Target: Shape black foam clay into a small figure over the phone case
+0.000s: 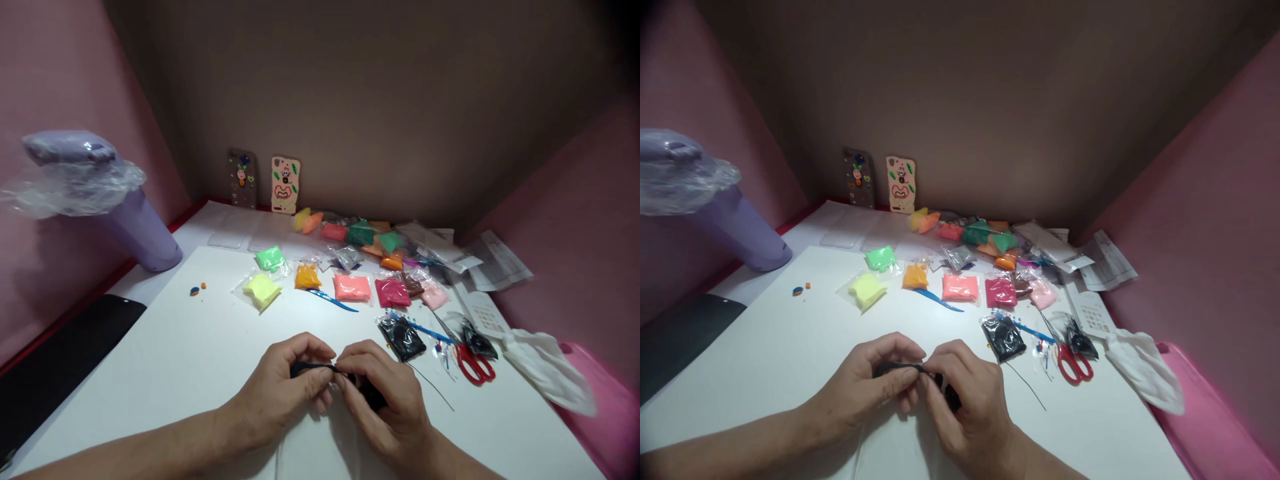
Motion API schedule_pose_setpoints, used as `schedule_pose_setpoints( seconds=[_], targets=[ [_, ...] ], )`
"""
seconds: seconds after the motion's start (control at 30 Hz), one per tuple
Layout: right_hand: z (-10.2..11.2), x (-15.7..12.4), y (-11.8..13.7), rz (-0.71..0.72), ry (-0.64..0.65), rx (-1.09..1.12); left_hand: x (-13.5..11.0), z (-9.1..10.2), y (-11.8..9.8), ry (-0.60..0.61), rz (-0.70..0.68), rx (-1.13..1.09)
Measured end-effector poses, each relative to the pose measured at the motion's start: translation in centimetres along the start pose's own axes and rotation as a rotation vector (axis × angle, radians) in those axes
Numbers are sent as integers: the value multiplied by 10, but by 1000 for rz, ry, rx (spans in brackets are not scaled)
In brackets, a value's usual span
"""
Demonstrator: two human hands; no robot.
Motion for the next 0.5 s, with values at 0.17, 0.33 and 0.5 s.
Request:
schedule_pose_setpoints(
  seconds=[0.17, 0.33, 0.5],
  targets=[
    [3, -4, -2, -24, -39, -1, 0, 2, 0, 7, -4, -20],
    [1, -4, -5, -82, -3, 5, -1, 0, -1, 16, -7, -15],
    [-1, -3, -7, -175, 43, 47, -2, -1, -2, 36, -18, -3]
  ],
)
Point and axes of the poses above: each hand's wrist, its own x-axis towards the middle knuckle, its own z-axis out of the back of the hand, y = z × x, the point moved 3 cm from there along x, towards the middle knuckle, and after that the axes turned 11 degrees about -x, right-handed, at the moved point
